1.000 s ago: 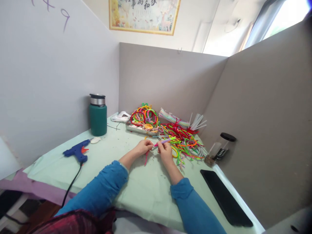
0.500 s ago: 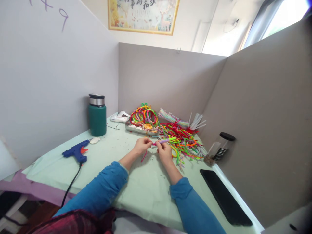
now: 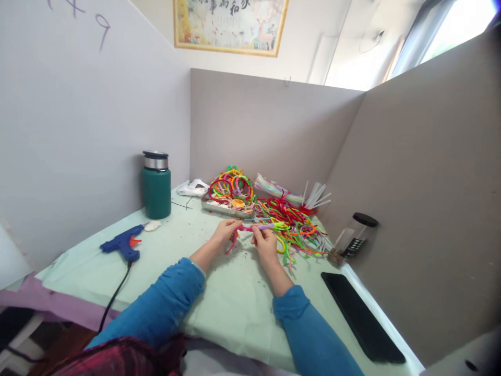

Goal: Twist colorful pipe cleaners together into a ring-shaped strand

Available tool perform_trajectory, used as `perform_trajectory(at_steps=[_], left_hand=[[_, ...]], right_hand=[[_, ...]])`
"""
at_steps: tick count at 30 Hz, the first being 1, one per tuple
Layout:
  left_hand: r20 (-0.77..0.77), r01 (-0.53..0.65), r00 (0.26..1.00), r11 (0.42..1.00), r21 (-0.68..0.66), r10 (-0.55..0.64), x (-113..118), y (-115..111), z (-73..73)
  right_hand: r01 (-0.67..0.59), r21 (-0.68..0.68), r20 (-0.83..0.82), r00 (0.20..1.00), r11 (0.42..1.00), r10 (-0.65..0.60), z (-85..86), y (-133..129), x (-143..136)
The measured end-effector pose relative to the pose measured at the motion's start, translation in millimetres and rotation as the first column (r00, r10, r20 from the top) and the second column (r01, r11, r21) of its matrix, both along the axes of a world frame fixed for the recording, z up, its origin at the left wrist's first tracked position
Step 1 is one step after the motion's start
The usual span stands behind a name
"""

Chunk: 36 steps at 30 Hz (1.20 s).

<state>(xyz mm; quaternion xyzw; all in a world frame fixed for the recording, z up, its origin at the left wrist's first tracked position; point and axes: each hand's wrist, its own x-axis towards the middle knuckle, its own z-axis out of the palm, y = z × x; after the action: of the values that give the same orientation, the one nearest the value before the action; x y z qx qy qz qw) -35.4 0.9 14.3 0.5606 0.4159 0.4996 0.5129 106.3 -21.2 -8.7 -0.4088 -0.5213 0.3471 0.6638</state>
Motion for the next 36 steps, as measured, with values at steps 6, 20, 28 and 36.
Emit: perform_trajectory(at_steps=[6, 20, 28, 36], left_hand=[[0.139, 0.245, 0.964, 0.959, -0.145, -0.226, -1.0, 3.2, -6.2], [0.069, 0.340, 0.939, 0.939, -0.047, -0.336, -2.3, -4.0, -3.3], [-0.131, 0.208, 0.973, 0.971, 0.120, -0.192, 3.6, -4.2, -0.5], [-0.179, 0.253, 0.958, 0.955, 0.155, -0.225, 3.3, -5.7, -0.9]], right_hand=[[-0.050, -0.013, -0.070, 0.996, 0.999, 0.049, 6.6, -5.9, -1.2], [-0.128, -0.016, -0.092, 0.988, 0.992, 0.126, 8.3, -7.3, -1.5], [-0.108, -0.056, -0.114, 0.988, 0.993, 0.101, 7.3, -5.9, -1.5], [-0.086, -0.053, -0.137, 0.987, 0.995, 0.078, 8.4, -5.5, 1.1]])
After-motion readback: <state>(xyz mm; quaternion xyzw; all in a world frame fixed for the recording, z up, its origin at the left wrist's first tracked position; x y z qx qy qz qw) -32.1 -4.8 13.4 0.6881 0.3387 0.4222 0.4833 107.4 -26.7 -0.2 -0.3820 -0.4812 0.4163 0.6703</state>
